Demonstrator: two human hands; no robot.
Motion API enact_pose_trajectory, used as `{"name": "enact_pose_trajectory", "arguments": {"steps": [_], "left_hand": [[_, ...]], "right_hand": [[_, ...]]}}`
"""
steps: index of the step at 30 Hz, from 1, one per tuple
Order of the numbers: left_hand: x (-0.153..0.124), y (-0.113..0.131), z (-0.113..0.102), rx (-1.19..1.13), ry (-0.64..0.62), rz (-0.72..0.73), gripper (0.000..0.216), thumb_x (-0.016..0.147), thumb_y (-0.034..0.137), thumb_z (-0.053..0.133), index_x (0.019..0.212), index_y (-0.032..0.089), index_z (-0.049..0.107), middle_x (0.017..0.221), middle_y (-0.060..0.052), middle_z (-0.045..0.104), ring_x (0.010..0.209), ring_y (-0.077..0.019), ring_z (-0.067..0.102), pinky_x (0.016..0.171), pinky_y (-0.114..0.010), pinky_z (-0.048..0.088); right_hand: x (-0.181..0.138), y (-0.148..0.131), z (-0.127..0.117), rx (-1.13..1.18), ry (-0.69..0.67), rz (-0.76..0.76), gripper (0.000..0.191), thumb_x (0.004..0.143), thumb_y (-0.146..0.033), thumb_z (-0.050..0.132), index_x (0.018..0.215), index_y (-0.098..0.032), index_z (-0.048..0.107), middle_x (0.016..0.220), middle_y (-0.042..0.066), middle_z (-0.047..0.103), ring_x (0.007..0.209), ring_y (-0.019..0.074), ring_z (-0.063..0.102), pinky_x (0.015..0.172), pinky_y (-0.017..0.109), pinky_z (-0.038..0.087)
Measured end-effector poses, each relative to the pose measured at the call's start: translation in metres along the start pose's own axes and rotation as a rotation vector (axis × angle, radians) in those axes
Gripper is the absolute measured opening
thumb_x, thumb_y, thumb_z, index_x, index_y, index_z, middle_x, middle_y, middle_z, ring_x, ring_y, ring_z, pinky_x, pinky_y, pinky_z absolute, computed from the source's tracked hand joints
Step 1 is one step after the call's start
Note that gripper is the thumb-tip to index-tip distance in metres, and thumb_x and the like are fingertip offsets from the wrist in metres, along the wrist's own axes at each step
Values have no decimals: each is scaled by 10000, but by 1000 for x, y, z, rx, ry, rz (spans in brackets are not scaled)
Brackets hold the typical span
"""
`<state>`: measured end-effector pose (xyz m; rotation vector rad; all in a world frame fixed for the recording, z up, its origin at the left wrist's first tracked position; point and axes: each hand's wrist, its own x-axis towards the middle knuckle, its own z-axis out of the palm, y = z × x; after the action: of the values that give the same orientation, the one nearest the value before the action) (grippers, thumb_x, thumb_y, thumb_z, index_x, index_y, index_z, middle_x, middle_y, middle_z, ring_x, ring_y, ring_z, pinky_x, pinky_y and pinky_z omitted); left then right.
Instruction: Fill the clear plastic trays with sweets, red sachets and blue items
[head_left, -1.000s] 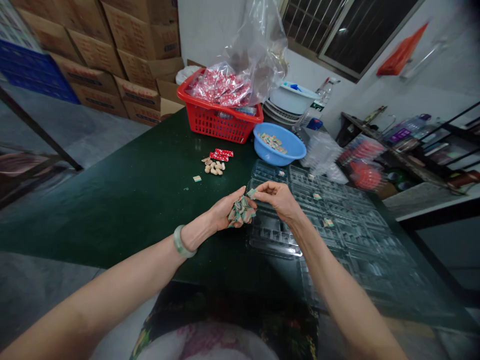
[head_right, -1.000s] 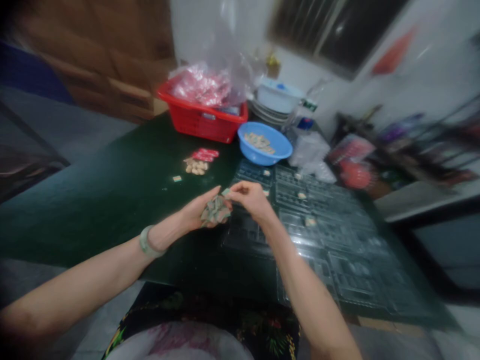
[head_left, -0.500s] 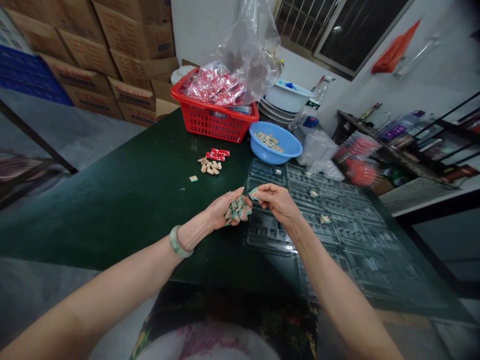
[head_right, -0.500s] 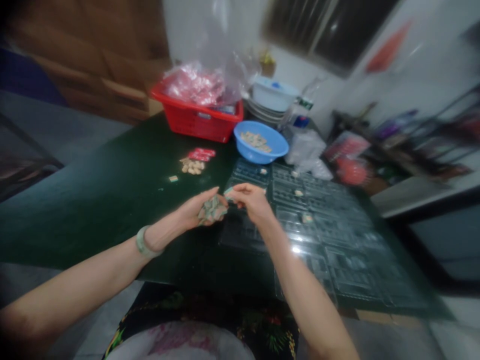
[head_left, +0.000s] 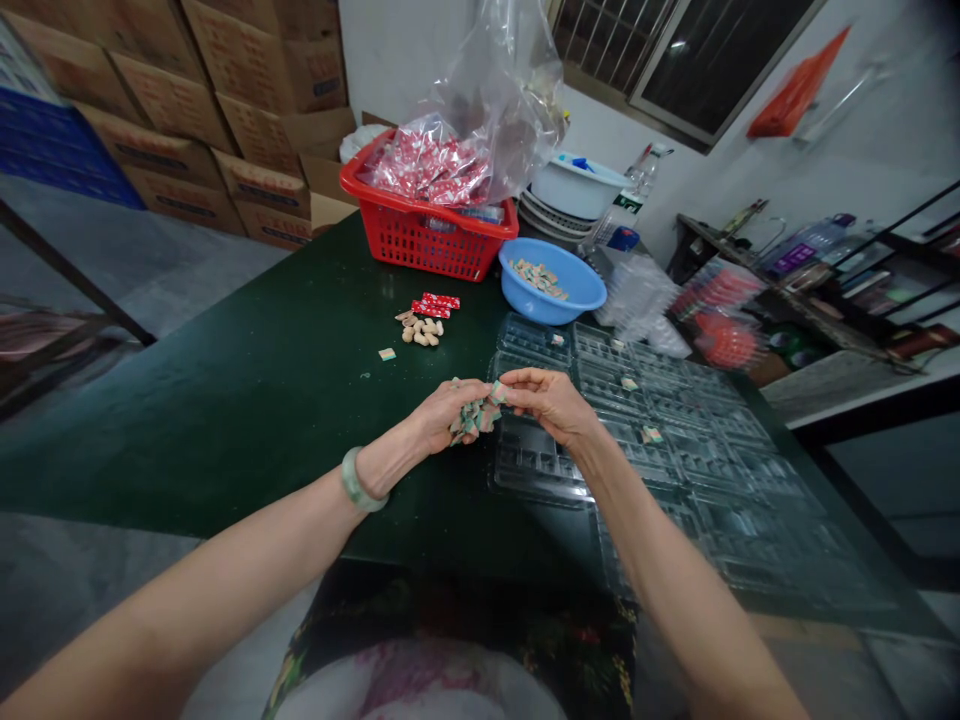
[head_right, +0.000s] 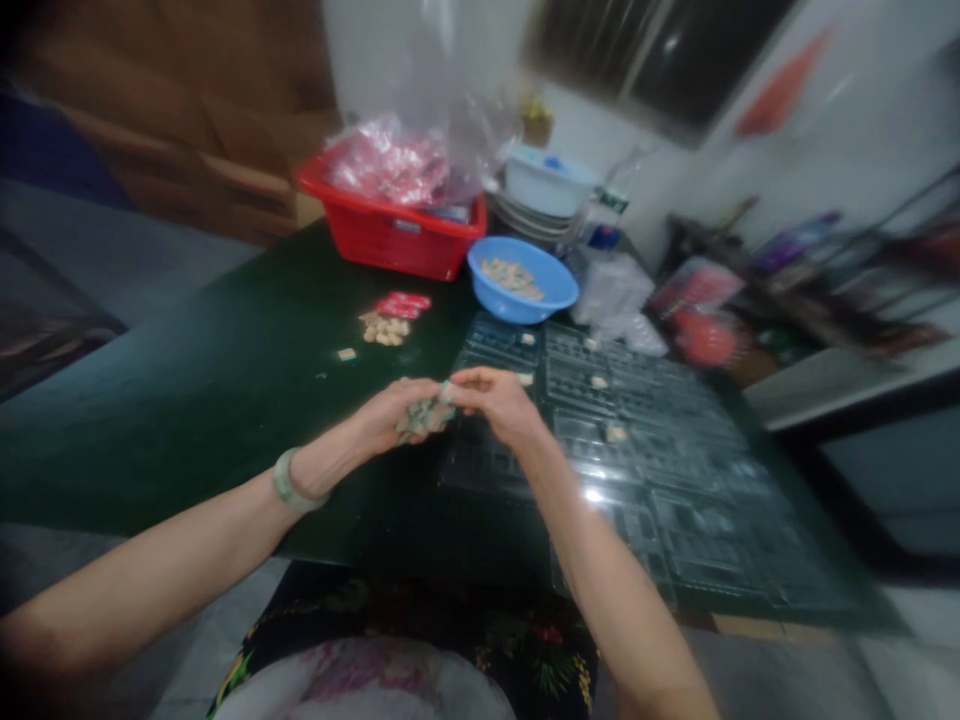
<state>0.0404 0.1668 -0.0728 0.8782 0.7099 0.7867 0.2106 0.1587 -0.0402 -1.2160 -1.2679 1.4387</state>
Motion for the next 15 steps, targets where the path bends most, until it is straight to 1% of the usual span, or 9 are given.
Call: {"name": "enact_pose_trajectory", "arguments": {"steps": [3, 7, 10, 13, 15], "left_hand": [[1, -1, -2, -34, -5, -18, 243, 731, 326, 610, 816, 98, 608, 649, -88, 585, 475, -158, 550, 309, -187, 316], [2, 0, -3, -73, -20, -54, 231, 730, 312, 605, 824, 101, 598, 697, -100, 592, 513, -170, 570, 321, -186, 321], [3, -1, -4, -89, -19, -63, 229, 730, 312, 601, 815, 100, 594, 719, -102, 592, 529, -175, 576, 326, -186, 321], [4, -2, -5, -86, -5, -61, 243, 731, 319, 598, 814, 90, 595, 683, -96, 584, 499, -165, 559, 321, -188, 315], [4, -2, -4, -75, 6, -58, 253, 730, 326, 601, 813, 87, 596, 663, -88, 578, 487, -159, 550, 316, -185, 311]], "right_hand": [[-1, 0, 2, 68, 42, -21, 331, 511, -204, 767, 819, -150, 658, 733, 11, 641, 654, 109, 568, 544, 218, 414], [-1, -3, 3, 129, 130, -41, 319, 483, -175, 761, 779, -151, 647, 710, 2, 630, 638, 106, 560, 550, 226, 425], [2, -3, 4, 120, 159, -57, 289, 493, -175, 749, 759, -152, 639, 653, -12, 615, 595, 103, 550, 504, 219, 408], [4, 0, 8, 107, 196, -58, 263, 496, -161, 734, 736, -148, 627, 574, -28, 590, 518, 91, 523, 431, 201, 362], [3, 2, 11, 120, 238, -35, 259, 484, -156, 733, 713, -147, 614, 540, -33, 583, 491, 89, 518, 412, 194, 360]]}}
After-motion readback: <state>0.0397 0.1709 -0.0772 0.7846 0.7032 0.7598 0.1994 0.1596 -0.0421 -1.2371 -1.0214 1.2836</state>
